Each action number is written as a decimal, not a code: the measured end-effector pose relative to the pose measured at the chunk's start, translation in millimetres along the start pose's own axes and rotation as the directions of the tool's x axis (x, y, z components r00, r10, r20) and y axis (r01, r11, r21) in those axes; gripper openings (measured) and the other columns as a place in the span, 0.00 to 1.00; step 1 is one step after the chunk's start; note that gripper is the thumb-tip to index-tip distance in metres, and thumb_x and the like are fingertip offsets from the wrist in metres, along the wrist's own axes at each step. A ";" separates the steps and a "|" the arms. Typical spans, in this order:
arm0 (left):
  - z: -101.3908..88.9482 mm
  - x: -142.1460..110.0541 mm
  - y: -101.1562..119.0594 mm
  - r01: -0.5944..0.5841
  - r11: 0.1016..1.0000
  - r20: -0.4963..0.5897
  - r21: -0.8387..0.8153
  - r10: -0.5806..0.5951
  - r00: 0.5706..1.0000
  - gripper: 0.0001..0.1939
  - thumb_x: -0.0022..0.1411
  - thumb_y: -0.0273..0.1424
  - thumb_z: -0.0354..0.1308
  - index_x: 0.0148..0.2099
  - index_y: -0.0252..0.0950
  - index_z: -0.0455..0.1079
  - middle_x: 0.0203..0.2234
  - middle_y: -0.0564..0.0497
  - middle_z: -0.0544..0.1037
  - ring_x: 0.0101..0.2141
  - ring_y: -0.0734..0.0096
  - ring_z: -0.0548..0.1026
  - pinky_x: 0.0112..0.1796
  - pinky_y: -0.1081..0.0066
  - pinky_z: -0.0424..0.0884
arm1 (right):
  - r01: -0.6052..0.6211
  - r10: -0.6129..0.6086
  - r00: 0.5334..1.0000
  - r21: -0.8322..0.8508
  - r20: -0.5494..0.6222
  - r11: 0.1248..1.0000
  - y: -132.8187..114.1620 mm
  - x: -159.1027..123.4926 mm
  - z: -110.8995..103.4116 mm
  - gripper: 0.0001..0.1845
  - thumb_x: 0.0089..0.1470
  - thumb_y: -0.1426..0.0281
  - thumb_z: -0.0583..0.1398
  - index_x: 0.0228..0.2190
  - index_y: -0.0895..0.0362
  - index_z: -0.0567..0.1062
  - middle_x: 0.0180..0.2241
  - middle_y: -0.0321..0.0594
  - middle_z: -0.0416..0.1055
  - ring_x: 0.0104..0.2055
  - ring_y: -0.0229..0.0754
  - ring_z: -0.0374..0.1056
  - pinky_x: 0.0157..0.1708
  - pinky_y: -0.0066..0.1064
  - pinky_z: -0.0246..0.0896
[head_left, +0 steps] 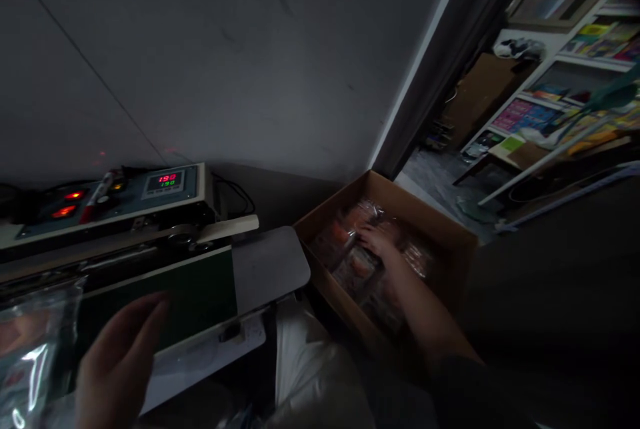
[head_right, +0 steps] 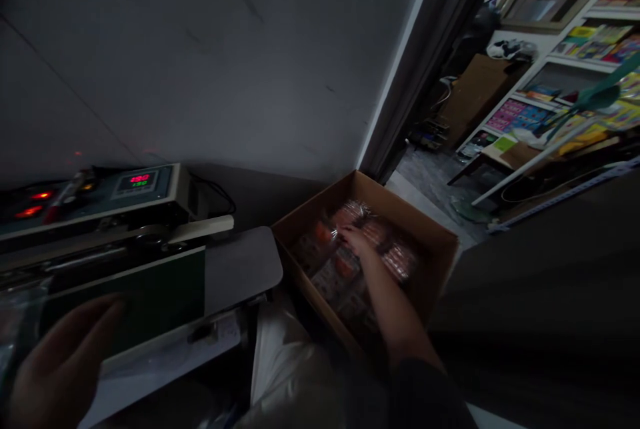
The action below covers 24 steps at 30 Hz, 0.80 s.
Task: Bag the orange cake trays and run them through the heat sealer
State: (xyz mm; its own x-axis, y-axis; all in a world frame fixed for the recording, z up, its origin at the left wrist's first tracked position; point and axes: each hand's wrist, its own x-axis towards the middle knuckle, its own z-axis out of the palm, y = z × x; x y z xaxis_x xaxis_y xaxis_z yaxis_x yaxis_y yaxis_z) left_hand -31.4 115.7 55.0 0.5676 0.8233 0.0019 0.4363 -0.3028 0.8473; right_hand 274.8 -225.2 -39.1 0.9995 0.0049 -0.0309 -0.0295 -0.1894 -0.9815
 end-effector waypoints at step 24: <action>75.8 18.4 35.9 0.348 0.653 0.523 -0.673 0.088 0.848 0.26 0.39 0.38 0.77 0.40 0.34 0.74 0.33 0.46 0.81 0.32 0.63 0.79 0.33 0.69 0.74 | 0.123 -0.344 0.826 0.452 0.447 0.884 -83.6 -115.2 142.5 0.45 0.56 0.53 0.61 0.67 0.50 0.47 0.52 0.47 0.74 0.53 0.49 0.72 0.49 0.45 0.70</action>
State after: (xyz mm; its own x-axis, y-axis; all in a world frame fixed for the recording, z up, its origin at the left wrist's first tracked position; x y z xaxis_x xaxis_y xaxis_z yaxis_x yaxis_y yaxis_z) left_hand 47.7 83.6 45.2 0.8848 0.4201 -0.2016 0.0121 0.4118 0.9112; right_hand 160.7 -70.0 19.6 0.8307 0.5083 0.2271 0.0923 0.2766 -0.9565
